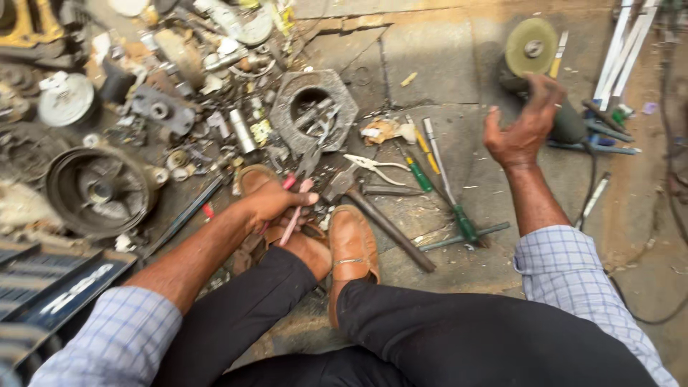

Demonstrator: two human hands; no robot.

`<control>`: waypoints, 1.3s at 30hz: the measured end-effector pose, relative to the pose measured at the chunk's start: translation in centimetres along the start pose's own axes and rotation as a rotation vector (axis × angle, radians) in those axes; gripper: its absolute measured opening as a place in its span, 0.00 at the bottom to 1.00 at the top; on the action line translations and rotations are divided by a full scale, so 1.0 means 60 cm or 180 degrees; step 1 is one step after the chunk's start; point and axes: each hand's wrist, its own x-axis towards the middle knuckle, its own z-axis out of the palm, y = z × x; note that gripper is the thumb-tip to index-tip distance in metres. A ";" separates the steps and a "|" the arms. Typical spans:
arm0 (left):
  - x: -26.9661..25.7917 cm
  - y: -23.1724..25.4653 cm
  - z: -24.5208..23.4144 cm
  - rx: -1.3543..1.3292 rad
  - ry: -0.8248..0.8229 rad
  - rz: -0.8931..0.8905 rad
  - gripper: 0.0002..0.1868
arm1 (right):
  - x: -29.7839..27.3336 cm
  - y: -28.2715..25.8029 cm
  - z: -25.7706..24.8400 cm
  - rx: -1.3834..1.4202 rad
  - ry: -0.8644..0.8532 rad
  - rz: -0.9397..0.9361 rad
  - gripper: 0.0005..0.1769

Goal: The person sits on the ground and uses pliers to hold a small metal part while grinding it with an angle grinder. They adjust the part and continue grinding to remove material or smooth edges.

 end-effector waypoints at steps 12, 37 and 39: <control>-0.017 0.011 0.005 0.0031 0.0033 -0.0024 0.23 | 0.054 0.240 0.013 -0.1314 -0.2366 0.1670 0.52; -0.002 0.000 0.007 -0.0105 -0.0187 0.0045 0.23 | -0.020 -0.227 -0.098 0.5187 -0.1031 0.2691 0.40; -0.008 0.008 0.007 -0.0053 -0.0200 0.0082 0.23 | -0.018 -0.244 -0.085 0.4960 -0.1110 0.3243 0.38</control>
